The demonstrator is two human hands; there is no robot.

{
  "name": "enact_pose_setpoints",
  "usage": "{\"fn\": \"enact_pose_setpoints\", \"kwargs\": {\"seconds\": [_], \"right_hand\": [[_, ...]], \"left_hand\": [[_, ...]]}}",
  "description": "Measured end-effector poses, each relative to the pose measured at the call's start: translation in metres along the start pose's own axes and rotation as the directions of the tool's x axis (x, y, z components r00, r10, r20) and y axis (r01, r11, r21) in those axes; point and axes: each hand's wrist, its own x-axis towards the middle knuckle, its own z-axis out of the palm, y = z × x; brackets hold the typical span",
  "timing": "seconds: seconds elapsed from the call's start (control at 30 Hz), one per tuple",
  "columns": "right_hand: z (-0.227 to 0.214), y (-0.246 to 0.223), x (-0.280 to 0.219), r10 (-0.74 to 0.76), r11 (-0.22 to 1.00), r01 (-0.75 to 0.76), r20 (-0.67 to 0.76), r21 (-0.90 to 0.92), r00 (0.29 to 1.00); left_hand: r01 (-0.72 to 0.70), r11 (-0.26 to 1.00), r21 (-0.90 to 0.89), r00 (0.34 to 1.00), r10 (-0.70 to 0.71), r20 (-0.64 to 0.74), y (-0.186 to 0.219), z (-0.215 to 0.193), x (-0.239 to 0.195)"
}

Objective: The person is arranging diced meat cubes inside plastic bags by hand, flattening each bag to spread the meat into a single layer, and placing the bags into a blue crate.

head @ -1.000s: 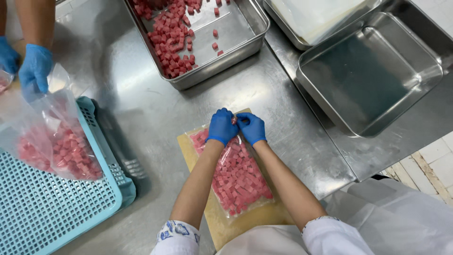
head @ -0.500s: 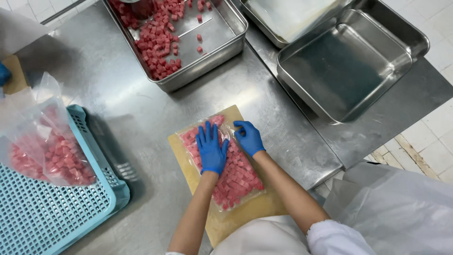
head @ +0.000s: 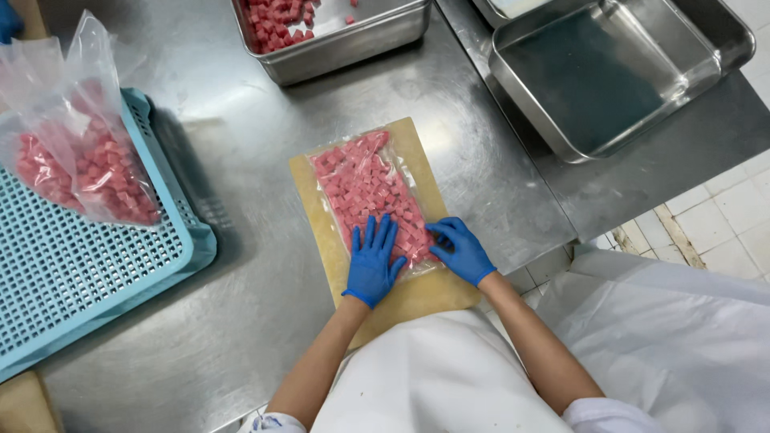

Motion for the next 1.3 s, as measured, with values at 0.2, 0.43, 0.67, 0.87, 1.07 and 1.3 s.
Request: {"fn": "enact_pose_setpoints", "kwargs": {"seconds": [0.2,0.43,0.67,0.87,1.07,1.3], "right_hand": [[-0.013,0.002,-0.017,-0.117,0.991,0.11,0.097,0.075,0.988],[0.017,0.019,-0.025,0.024,1.0,-0.026,-0.149,-0.009,0.988],[0.029,0.011,-0.031,0.06,0.996,-0.072,-0.225,-0.046,0.973],[0.04,0.004,-0.037,0.002,0.997,-0.019,-0.214,-0.08,0.977],[0.017,-0.002,-0.041,0.011,1.0,-0.015,-0.163,-0.02,0.987],[-0.011,-0.013,0.034,0.159,0.985,-0.125,-0.331,0.122,0.93]], "left_hand": [[-0.228,0.974,-0.01,0.974,0.228,0.015,0.015,0.009,0.023],[-0.258,0.965,0.035,0.965,0.256,0.059,0.017,0.031,0.032],[-0.25,0.967,0.055,0.957,0.238,0.163,0.014,0.029,0.026],[-0.228,0.974,0.011,0.959,0.223,0.177,0.009,0.021,0.014],[-0.184,0.975,-0.124,0.983,0.186,0.004,0.014,0.031,0.025],[-0.146,0.985,-0.095,0.989,0.147,0.001,0.029,0.019,0.041]]}}
